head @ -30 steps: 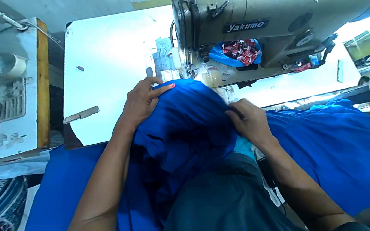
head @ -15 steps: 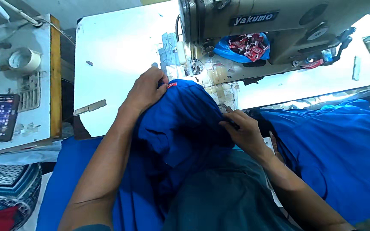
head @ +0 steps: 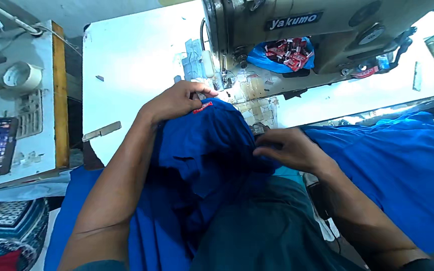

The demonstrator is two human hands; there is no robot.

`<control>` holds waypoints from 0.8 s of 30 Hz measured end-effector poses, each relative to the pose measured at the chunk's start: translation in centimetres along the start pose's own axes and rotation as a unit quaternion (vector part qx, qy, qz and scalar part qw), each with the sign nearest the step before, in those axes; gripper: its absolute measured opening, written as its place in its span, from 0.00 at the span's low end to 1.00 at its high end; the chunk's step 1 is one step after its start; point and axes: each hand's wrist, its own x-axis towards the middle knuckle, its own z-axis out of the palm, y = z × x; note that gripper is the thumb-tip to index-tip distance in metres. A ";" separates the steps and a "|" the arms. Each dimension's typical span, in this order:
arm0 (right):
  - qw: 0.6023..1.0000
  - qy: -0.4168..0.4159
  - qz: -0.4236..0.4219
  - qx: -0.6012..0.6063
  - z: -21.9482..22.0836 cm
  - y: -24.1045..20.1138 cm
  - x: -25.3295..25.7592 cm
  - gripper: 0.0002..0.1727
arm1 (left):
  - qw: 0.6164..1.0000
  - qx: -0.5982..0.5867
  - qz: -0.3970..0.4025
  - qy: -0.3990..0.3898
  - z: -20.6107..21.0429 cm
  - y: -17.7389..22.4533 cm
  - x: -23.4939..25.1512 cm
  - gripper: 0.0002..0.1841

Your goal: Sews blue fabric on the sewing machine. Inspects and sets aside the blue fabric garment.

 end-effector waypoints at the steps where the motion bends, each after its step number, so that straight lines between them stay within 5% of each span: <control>1: 0.999 0.038 -0.014 -0.012 -0.8 -0.3 1.0 0.17 | 0.999 -0.037 -0.005 -0.017 -0.2 0.2 0.2 0.23; 5: 0.992 0.066 -0.041 -0.094 -2.8 0.2 5.7 0.22 | 0.990 -0.125 -0.023 -0.059 -0.5 0.3 0.8 0.25; 12: 0.955 0.082 -0.129 -0.254 0.7 3.5 12.9 0.12 | 0.989 -0.139 -0.025 -0.044 -0.4 0.3 0.6 0.28; 24: 0.955 0.130 -0.161 -0.211 4.6 3.4 13.7 0.10 | 0.995 -0.097 -0.010 -0.023 0.0 0.3 0.8 0.28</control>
